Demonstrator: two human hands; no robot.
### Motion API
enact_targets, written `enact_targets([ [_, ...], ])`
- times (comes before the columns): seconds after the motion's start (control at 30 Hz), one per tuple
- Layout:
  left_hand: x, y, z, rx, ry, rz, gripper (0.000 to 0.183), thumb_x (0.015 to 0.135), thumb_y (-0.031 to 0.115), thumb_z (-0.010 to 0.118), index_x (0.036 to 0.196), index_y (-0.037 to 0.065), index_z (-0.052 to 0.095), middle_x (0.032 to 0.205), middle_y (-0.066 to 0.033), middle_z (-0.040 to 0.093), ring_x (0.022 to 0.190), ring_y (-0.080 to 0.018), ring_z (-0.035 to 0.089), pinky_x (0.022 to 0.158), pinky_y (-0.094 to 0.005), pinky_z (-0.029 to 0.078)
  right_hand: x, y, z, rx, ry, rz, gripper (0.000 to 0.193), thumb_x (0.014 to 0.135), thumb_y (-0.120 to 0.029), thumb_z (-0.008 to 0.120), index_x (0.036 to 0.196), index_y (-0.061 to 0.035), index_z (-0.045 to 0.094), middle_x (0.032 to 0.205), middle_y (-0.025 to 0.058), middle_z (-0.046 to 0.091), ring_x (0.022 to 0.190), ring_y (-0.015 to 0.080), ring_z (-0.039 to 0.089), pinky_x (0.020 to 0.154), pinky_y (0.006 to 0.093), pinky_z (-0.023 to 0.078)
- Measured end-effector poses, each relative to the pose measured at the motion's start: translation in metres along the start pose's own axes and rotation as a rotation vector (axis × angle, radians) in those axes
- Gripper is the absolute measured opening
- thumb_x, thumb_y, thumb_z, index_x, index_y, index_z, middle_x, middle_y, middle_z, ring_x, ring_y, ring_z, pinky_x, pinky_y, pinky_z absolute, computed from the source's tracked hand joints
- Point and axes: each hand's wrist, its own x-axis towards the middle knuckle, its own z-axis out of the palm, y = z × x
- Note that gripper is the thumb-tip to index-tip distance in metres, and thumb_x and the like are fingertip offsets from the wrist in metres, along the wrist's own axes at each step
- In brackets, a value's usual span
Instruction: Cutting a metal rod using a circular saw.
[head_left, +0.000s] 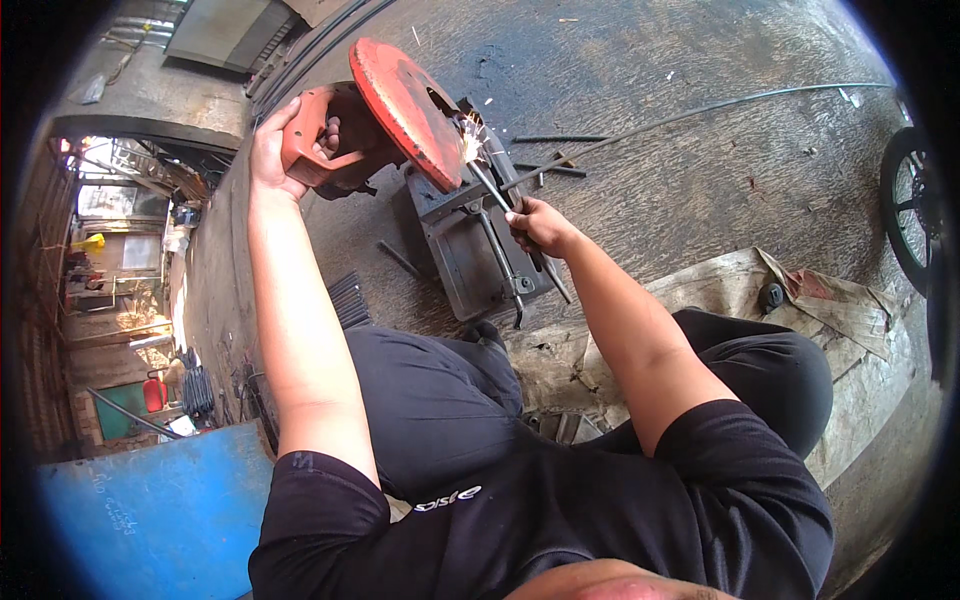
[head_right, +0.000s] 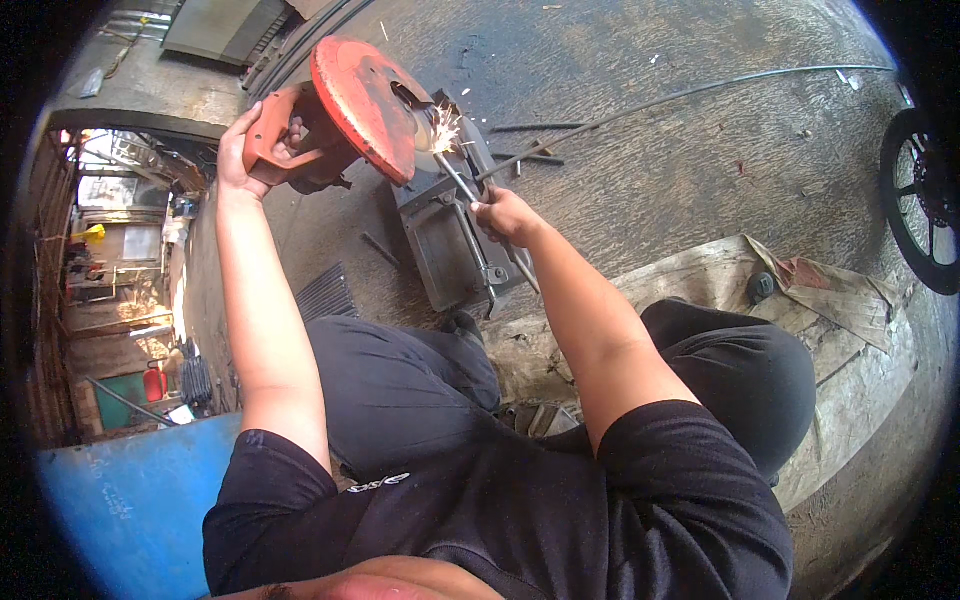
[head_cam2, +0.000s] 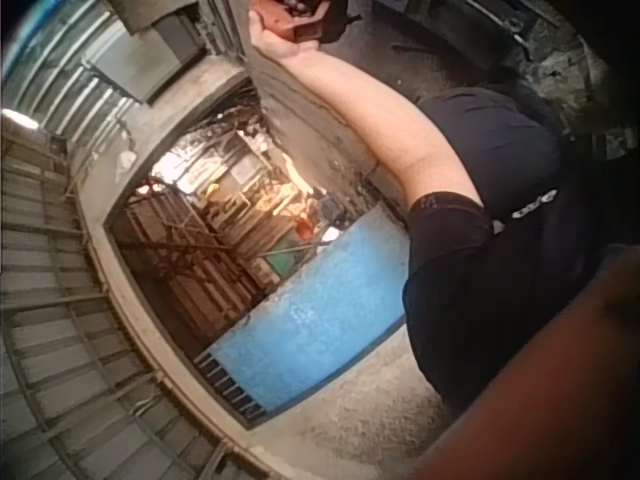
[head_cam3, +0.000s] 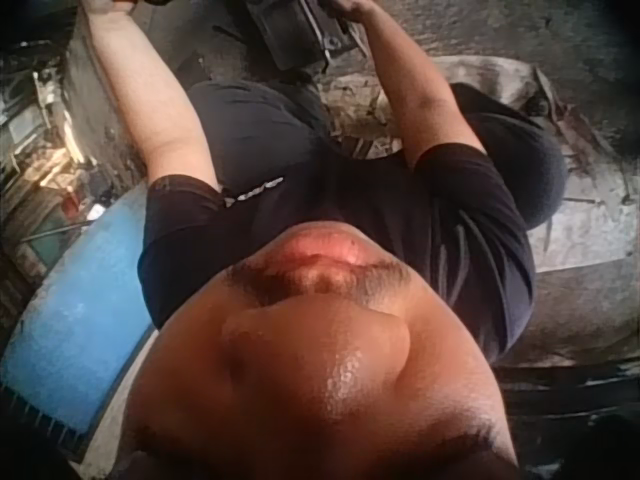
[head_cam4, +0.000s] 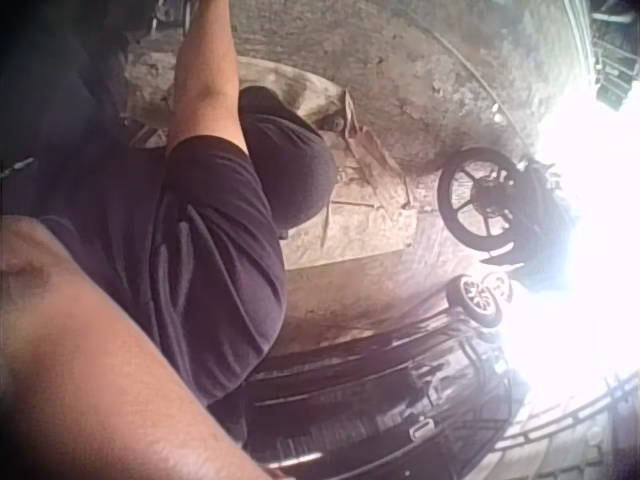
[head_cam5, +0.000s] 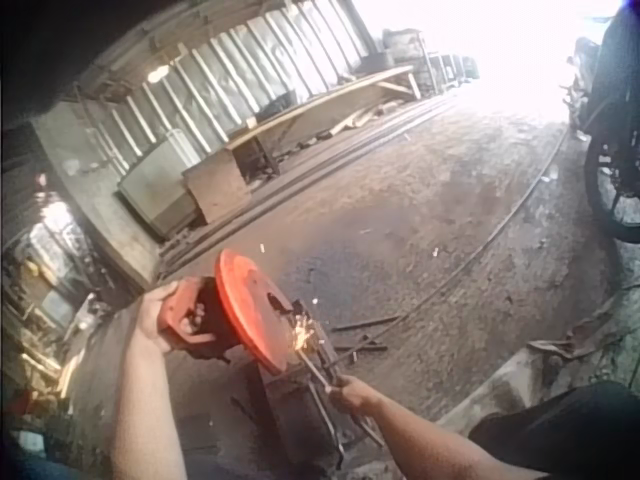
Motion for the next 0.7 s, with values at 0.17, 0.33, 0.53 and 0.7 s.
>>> enact_targets([
  [0.17,-0.002,0.001,0.002,-0.002,0.003,0.013,0.050,0.091,0.033,0.051,0.124,-0.004,0.048,0.099,-0.0160,0.056,0.083,-0.0186,0.058,0.075,-0.0345,0.056,0.004,0.002,-0.003,-0.088,0.061,-0.062,0.019,0.090,-0.016,0.062,0.087,-0.0046,0.047,0.063,0.0046,0.049,0.046,0.0141,0.043,0.041,0.0308,0.035],
  [0.33,-0.002,-0.001,0.000,0.007,0.021,0.009,0.050,0.091,0.033,0.052,0.125,-0.004,0.047,0.100,-0.0162,0.056,0.085,-0.0193,0.059,0.078,-0.0362,0.056,0.012,0.010,-0.012,-0.239,0.169,-0.099,0.024,0.082,-0.016,0.072,0.090,-0.0020,0.054,0.068,0.0067,0.056,0.053,0.0165,0.052,0.049,0.0316,0.042],
  [0.53,0.003,0.000,-0.006,0.058,0.007,0.046,0.045,0.093,0.032,0.049,0.122,-0.003,0.050,0.093,-0.0149,0.060,0.076,-0.0178,0.061,0.069,-0.0316,0.055,0.017,0.012,-0.014,-0.447,0.380,-0.236,0.035,0.073,-0.017,0.079,0.096,0.0015,0.059,0.084,0.0112,0.065,0.078,0.0212,0.060,0.073,0.0347,0.048],
  [0.7,0.004,-0.001,-0.009,0.078,-0.011,0.041,0.046,0.095,0.034,0.047,0.123,-0.003,0.049,0.092,-0.0146,0.060,0.079,-0.0187,0.061,0.070,-0.0332,0.054,0.015,0.008,-0.006,-0.533,0.431,-0.230,0.032,0.075,-0.016,0.078,0.094,0.0022,0.059,0.083,0.0115,0.064,0.076,0.0211,0.059,0.071,0.0345,0.048],
])
